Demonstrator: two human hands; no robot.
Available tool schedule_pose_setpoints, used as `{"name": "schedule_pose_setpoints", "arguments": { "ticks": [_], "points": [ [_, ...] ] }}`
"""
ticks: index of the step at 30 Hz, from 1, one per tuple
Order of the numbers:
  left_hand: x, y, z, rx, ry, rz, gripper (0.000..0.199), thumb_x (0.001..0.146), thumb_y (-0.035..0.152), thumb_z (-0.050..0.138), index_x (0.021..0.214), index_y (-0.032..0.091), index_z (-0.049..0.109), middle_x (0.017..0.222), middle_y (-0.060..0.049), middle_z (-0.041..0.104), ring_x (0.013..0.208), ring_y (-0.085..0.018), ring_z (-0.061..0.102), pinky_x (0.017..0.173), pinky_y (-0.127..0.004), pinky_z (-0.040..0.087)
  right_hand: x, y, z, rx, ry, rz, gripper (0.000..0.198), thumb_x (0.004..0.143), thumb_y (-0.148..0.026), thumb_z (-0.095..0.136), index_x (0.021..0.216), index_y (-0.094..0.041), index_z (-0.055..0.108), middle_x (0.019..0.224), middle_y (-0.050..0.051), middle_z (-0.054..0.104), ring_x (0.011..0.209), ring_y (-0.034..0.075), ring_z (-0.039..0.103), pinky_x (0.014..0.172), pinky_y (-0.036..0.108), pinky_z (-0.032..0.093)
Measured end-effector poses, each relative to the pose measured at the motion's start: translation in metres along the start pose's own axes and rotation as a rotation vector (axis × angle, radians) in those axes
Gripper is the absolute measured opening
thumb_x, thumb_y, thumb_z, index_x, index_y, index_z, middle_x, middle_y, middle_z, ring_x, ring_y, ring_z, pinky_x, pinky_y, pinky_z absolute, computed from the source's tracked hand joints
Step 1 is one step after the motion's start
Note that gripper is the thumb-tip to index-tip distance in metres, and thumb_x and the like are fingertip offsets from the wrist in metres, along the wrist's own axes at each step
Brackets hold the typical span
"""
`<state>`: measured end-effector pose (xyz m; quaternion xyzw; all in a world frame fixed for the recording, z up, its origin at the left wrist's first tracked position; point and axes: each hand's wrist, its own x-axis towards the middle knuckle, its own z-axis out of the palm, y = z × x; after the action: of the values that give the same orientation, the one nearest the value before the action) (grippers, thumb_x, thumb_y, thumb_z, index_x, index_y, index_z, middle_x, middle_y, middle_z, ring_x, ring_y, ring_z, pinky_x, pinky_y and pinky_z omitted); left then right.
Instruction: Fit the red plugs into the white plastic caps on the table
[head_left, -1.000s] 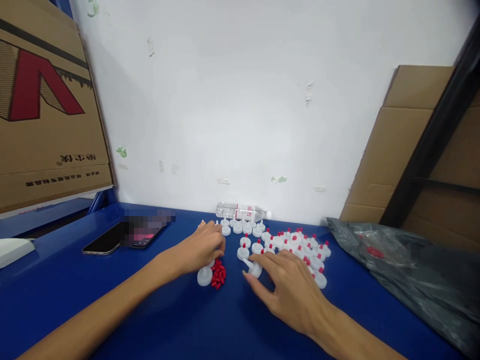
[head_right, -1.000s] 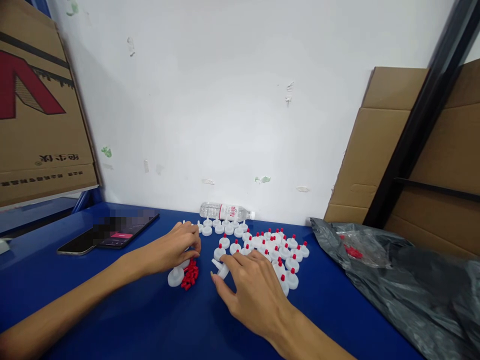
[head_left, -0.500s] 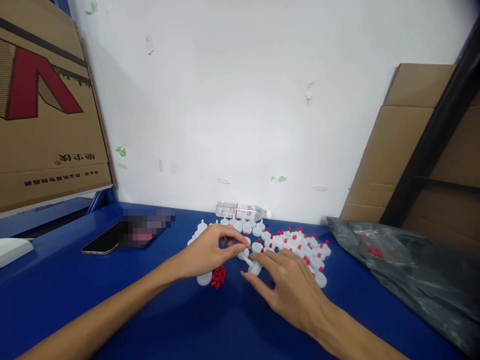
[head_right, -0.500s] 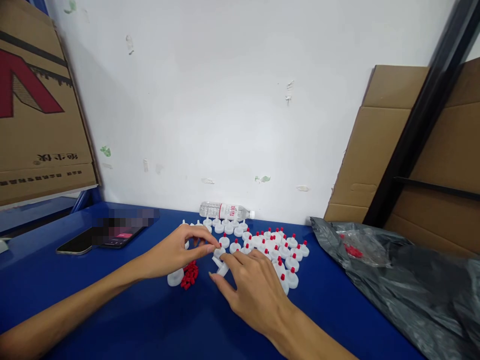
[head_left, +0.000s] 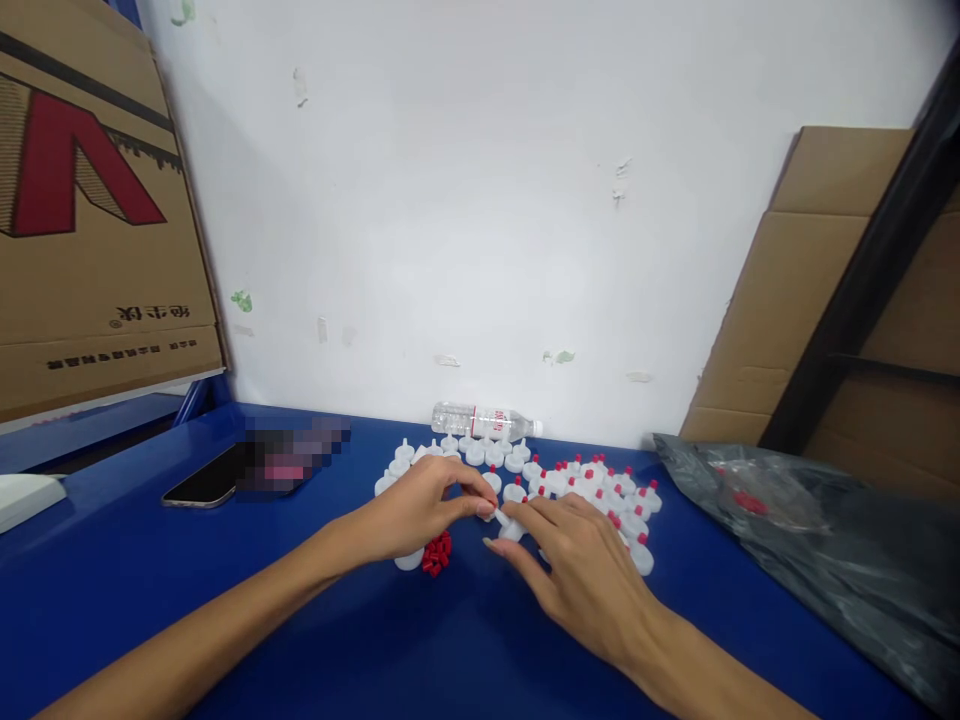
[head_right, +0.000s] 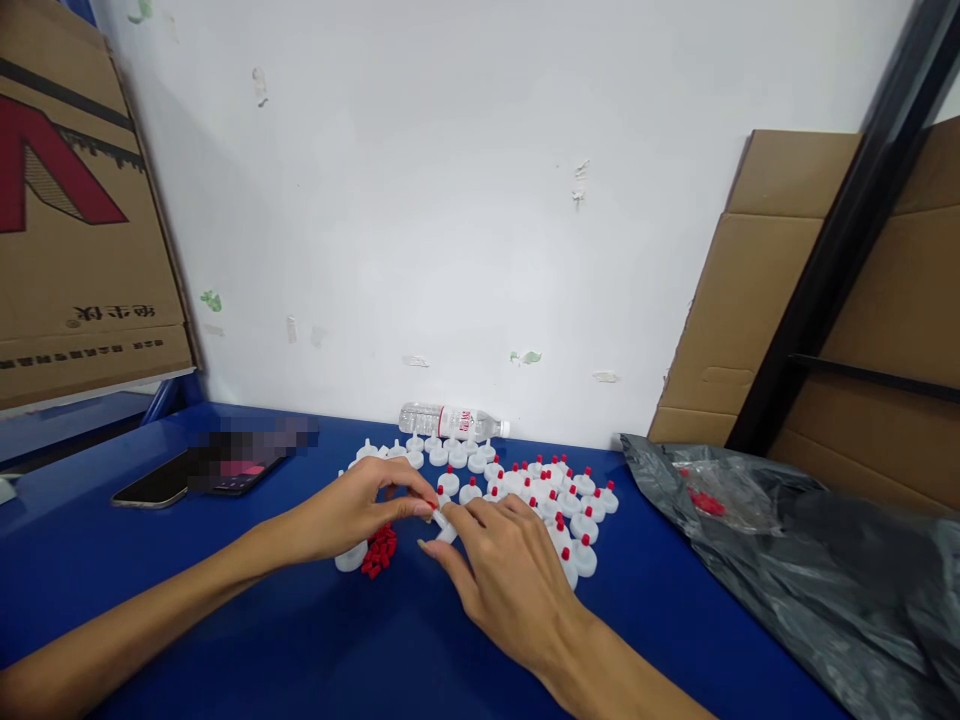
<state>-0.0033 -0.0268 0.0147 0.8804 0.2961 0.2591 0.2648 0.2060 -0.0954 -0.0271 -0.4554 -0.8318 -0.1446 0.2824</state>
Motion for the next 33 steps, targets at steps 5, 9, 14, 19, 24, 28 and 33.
{"name": "schedule_pose_setpoints", "arguments": {
  "ticks": [5,9,14,19,24,28,33],
  "points": [
    [-0.002,-0.005,0.006,0.129,-0.015,0.105,0.020,0.100,0.021,0.057,0.094,0.020,0.075,0.087,-0.002,0.074,0.087,-0.018,0.062,0.081,-0.028,0.043,-0.001,-0.001,0.001,0.023,-0.037,-0.029,0.017,0.100,-0.033,0.058,0.111,-0.023,0.065,0.090,0.004,0.070,0.081,0.022,0.065,0.078,0.037,0.046],
    [-0.004,-0.008,0.009,0.171,-0.026,0.113,0.019,0.100,0.021,0.055,0.093,0.019,0.073,0.083,-0.002,0.072,0.087,-0.018,0.062,0.080,-0.029,0.043,-0.002,0.000,0.003,0.028,-0.036,-0.048,0.015,0.099,-0.032,0.058,0.110,-0.023,0.064,0.090,0.004,0.070,0.082,0.023,0.064,0.078,0.037,0.045],
    [-0.007,-0.006,0.012,0.195,-0.020,0.084,0.015,0.101,0.021,0.053,0.097,0.018,0.067,0.084,-0.002,0.067,0.086,-0.019,0.061,0.079,-0.028,0.043,-0.003,0.000,0.005,0.035,-0.029,-0.066,0.014,0.100,-0.032,0.057,0.109,-0.023,0.064,0.088,0.004,0.069,0.082,0.022,0.064,0.079,0.037,0.044],
    [-0.007,-0.005,0.011,0.185,-0.048,0.124,0.021,0.103,0.021,0.048,0.097,0.018,0.068,0.087,-0.004,0.068,0.085,-0.018,0.060,0.078,-0.027,0.043,-0.004,-0.002,0.005,0.029,-0.010,-0.088,0.016,0.101,-0.034,0.055,0.106,-0.021,0.064,0.086,0.005,0.069,0.079,0.022,0.063,0.078,0.037,0.042],
    [-0.004,-0.001,0.006,0.130,0.003,0.141,0.016,0.102,0.023,0.056,0.096,0.020,0.070,0.084,-0.001,0.070,0.085,-0.016,0.060,0.080,-0.027,0.042,0.001,0.001,0.002,0.025,0.033,-0.068,0.018,0.100,-0.035,0.058,0.112,-0.023,0.063,0.089,0.004,0.071,0.080,0.022,0.065,0.081,0.038,0.043],
    [0.000,-0.003,-0.006,0.205,0.043,0.192,0.019,0.103,0.029,0.057,0.095,0.020,0.072,0.089,-0.001,0.071,0.088,-0.017,0.060,0.082,-0.028,0.042,0.005,0.005,-0.003,0.050,0.056,-0.044,0.017,0.100,-0.022,0.054,0.116,-0.024,0.060,0.111,0.005,0.072,0.094,0.022,0.067,0.089,0.039,0.044],
    [0.005,-0.029,-0.030,0.781,0.091,0.146,0.024,0.104,0.022,0.050,0.097,0.014,0.072,0.091,-0.010,0.070,0.092,-0.024,0.056,0.083,-0.036,0.042,0.004,0.003,-0.004,0.150,-0.020,-0.042,0.016,0.098,-0.014,0.053,0.110,-0.024,0.057,0.109,0.002,0.072,0.092,0.019,0.067,0.097,0.041,0.042]
  ]
}}
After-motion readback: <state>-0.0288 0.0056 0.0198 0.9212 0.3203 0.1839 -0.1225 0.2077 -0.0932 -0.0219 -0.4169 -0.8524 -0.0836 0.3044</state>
